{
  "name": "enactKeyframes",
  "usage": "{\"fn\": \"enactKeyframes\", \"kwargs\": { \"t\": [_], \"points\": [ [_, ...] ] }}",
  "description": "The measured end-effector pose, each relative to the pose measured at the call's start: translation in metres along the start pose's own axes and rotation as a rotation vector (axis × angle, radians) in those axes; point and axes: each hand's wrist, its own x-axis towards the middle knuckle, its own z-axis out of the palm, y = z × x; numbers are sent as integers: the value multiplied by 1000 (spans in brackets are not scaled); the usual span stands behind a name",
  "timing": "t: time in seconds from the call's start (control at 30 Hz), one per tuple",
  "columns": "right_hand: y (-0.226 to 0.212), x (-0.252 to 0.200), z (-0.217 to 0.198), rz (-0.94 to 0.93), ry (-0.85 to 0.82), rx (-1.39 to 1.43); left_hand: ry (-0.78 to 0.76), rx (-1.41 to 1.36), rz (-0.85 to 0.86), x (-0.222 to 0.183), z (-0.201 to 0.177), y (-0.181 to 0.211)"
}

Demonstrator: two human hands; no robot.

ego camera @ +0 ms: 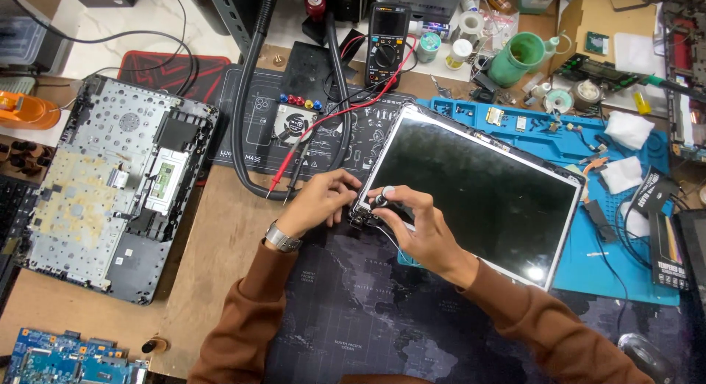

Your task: Removing the screen bezel and adjusting internal cables of a laptop on a repair bench

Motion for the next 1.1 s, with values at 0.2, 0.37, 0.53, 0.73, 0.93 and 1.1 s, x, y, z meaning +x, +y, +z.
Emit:
{"fn": "enactKeyframes", "kwargs": {
  "t": [0.2, 0.37, 0.53, 0.73, 0.93, 1.1],
  "points": [
    [-1, 1, 5, 0, 25, -7, -3, -54, 28, 3, 2, -11],
    [14, -9, 9, 48, 61, 39, 32, -104, 7, -2, 4, -3],
    [15, -7, 8, 96, 57, 89, 36, -150, -40, -4, 4, 2],
    [17, -8, 2, 77, 32, 43, 17, -176, -48, -5, 4, 5],
    [7, -4, -3, -19, 4, -9, 15, -210, -31, -10, 4, 15],
    [1, -3, 1, -120, 1, -70, 7, -194, 4, -6, 7, 7]
  ]
}}
